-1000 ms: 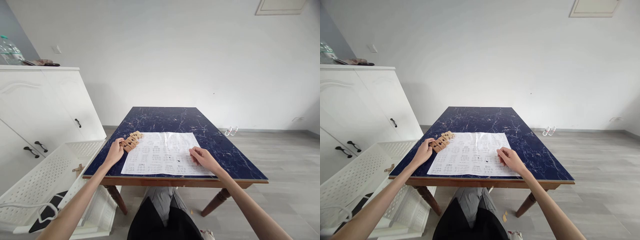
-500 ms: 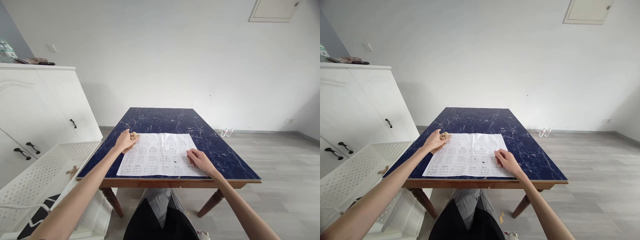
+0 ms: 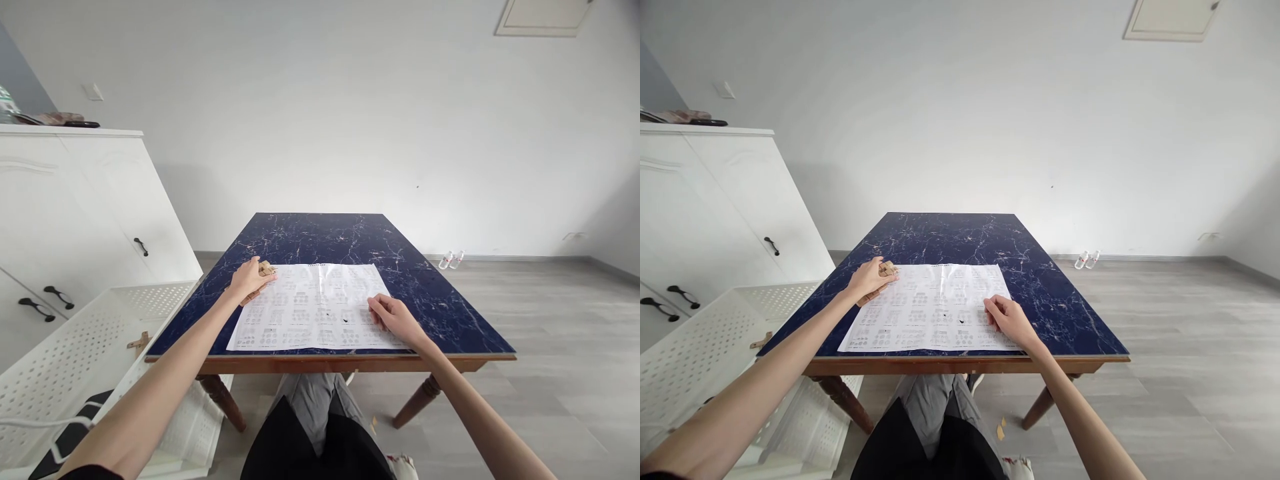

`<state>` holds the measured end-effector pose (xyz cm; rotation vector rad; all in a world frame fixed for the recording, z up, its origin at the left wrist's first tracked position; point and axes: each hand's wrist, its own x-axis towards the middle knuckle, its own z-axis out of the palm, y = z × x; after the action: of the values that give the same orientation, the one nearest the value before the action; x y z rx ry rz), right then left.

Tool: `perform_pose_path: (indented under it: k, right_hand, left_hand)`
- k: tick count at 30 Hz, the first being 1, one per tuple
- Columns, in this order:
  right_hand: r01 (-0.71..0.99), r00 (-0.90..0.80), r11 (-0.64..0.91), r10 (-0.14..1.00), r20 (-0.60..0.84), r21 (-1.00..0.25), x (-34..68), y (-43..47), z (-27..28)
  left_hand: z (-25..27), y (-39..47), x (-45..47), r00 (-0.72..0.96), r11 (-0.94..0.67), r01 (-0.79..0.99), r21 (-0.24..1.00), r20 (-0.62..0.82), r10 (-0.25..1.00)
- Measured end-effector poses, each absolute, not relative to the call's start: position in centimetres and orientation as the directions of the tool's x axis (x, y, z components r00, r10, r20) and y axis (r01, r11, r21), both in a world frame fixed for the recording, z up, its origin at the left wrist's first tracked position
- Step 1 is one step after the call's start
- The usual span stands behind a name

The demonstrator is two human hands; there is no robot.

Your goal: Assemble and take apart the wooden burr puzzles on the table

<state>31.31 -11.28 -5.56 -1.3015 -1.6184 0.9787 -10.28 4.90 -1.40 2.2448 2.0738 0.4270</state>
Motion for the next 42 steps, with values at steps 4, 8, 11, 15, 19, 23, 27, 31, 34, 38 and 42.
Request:
perform_pose_path:
  k: [4, 8, 11, 15, 19, 23, 27, 31, 34, 38, 42]
  right_hand:
    - [0.355, -0.126, 0.166, 0.984, 0.129, -0.92, 31.3, -11.1, -5.6]
    - [0.356, -0.129, 0.173, 0.982, 0.135, -0.918, 31.3, -11.1, -5.6]
    - [0.354, -0.134, 0.183, 0.98, 0.144, -0.917, 31.3, -11.2, -5.5]
    - [0.356, -0.136, 0.194, 0.978, 0.155, -0.914, 31.3, -11.3, -5.4]
    - [0.361, -0.133, 0.195, 0.979, 0.157, -0.912, 31.3, -11.2, -5.3]
    - [0.363, -0.132, 0.195, 0.979, 0.157, -0.911, 31.3, -11.2, -5.4]
    - [0.362, -0.133, 0.194, 0.979, 0.156, -0.912, 31.4, -11.2, -5.5]
    - [0.352, -0.133, 0.194, 0.979, 0.156, -0.916, 31.5, -11.1, -5.6]
    - [0.343, -0.134, 0.195, 0.978, 0.158, -0.919, 31.5, -11.1, -5.6]
    - [0.336, -0.139, 0.198, 0.977, 0.159, -0.921, 31.5, -11.2, -5.5]
    - [0.332, -0.142, 0.196, 0.977, 0.156, -0.923, 31.5, -11.3, -5.3]
  left_hand:
    - [-1.4, 5.5, -10.4, 0.117, -0.149, 0.965, 0.216, 0.156, 0.981]
    - [-1.3, 5.9, -10.4, 0.149, -0.177, 0.963, 0.206, 0.141, 0.979]
    - [-1.1, 6.1, -10.1, 0.169, -0.194, 0.959, 0.205, 0.135, 0.976]
    - [-0.8, 6.3, -9.6, 0.197, -0.221, 0.954, 0.204, 0.133, 0.971]
    - [-0.7, 6.6, -9.1, 0.214, -0.239, 0.95, 0.203, 0.137, 0.967]
    - [-0.8, 6.5, -8.7, 0.233, -0.26, 0.943, 0.209, 0.146, 0.961]
    - [-0.9, 6.4, -8.3, 0.259, -0.288, 0.931, 0.225, 0.151, 0.954]
    - [-1.0, 6.7, -8.1, 0.281, -0.309, 0.921, 0.239, 0.144, 0.949]
    - [-1.0, 6.9, -8.0, 0.297, -0.325, 0.911, 0.255, 0.142, 0.944]
    - [-0.9, 6.9, -7.5, 0.316, -0.346, 0.891, 0.292, 0.147, 0.937]
    - [-0.9, 6.6, -6.7, 0.335, -0.364, 0.866, 0.342, 0.144, 0.931]
